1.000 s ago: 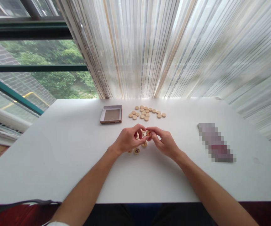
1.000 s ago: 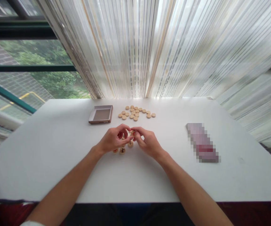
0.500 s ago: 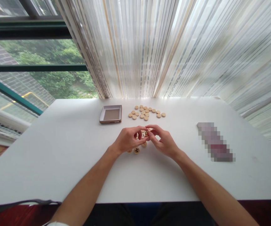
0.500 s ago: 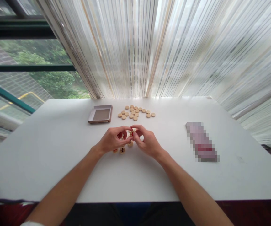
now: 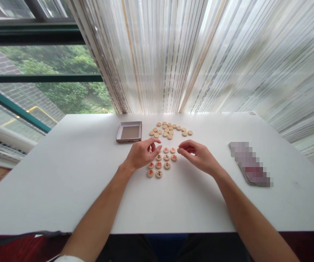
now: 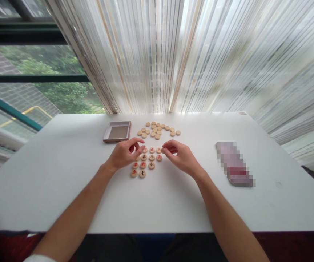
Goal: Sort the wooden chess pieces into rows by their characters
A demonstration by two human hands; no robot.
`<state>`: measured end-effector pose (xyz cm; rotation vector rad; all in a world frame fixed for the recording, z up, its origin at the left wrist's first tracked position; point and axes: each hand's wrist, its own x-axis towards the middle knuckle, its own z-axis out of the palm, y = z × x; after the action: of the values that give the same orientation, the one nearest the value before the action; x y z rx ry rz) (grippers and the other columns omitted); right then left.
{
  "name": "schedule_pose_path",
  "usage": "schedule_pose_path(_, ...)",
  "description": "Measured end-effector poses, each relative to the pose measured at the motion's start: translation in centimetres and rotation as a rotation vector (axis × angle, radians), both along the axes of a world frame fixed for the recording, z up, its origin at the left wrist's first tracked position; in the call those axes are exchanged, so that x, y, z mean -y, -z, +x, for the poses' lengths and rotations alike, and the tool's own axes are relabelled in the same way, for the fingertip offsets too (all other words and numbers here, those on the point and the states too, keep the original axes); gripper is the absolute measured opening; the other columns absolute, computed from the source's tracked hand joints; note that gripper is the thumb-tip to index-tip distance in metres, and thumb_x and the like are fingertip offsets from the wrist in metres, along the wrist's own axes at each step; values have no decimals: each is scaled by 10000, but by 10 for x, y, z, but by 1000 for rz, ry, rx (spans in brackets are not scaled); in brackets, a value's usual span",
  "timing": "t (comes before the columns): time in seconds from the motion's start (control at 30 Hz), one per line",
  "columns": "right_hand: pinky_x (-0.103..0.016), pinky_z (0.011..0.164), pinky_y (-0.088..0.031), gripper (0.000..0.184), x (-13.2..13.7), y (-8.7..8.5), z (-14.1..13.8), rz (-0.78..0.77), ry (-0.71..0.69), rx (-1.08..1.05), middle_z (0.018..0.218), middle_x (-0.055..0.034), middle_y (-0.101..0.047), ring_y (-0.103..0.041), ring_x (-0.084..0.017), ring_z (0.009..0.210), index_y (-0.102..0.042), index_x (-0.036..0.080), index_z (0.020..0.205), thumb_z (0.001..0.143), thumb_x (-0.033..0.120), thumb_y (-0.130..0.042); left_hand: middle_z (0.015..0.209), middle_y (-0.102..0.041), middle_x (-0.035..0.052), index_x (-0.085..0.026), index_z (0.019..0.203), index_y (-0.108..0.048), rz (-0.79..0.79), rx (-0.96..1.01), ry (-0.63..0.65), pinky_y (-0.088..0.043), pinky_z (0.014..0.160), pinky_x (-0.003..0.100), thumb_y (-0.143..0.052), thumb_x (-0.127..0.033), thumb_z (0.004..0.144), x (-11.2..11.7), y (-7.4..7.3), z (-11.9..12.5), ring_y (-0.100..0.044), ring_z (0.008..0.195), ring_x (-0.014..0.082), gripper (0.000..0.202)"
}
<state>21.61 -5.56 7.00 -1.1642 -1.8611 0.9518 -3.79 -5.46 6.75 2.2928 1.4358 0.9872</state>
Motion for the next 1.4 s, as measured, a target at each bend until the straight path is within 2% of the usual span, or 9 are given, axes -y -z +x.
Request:
schedule_pose_path(0.17, -311, 713, -574, 258, 1, -7, 10, -239, -169, 27, 865, -56, -736, -708, -198, 810, -662, 188, 942, 872, 437, -664, 626, -621, -36, -207, 933, -681, 16, -22, -58, -402, 582, 205, -575, -368, 912, -6, 3, -9, -498, 527, 96, 194)
schedule_pose_path(0.27, -294, 680, -564, 228, 8, -8, 4, -361, -294, 17, 816, -41, -733, -702, -186, 763, -650, 194, 912, 858, 413, -680, 590, -595, -38, -200, 881, -687, 22, -33, -64, -399, 581, 207, -578, -371, 908, -8, 5, -10, -507, 526, 98, 205)
schedule_pose_path(0.37, -267, 623, -540, 177, 18, -5, -7, -410, -392, 54, 769, -11, -716, -680, -169, 710, -632, 209, 864, 864, 382, -671, 573, -586, -36, -194, 846, -694, 12, -42, -55, -402, 584, 210, -582, -381, 904, -8, 7, -9, -508, 518, 97, 226)
schedule_pose_path(0.5, -242, 547, -484, 143, 29, 2, -19, -331, -368, 152, 717, 9, -675, -621, -151, 639, -609, 212, 835, 865, 343, -658, 575, -592, -35, -195, 824, -699, 0, -49, -39, -404, 590, 213, -587, -384, 900, -8, 7, -9, -512, 515, 97, 232)
schedule_pose_path(0.87, -243, 512, -377, 170, 35, 6, -25, -118, -246, 315, 670, 40, -580, -479, -130, 576, -499, 231, 798, 866, 306, -636, 573, -599, -28, -196, 789, -694, -3, -47, -43, -393, 578, 216, -584, -388, 900, -6, 5, -7, -506, 516, 101, 247)
schedule_pose_path(1.17, -239, 550, -410, 135, 33, 2, -21, -193, -334, 271, 685, 37, -590, -502, -129, 605, -545, 227, 816, 901, 311, -609, 583, -607, -34, -198, 790, -694, -22, -49, -39, -395, 583, 214, -593, -383, 898, -6, 4, -8, -507, 519, 95, 237)
schedule_pose_path(1.4, -243, 554, -406, 102, 35, 4, -23, -167, -291, 293, 705, 30, -604, -521, -137, 616, -564, 231, 841, 900, 298, -613, 587, -606, -31, -196, 794, -695, -9, -40, -30, -395, 586, 214, -595, -380, 899, -6, 6, -8, -506, 523, 95, 234)
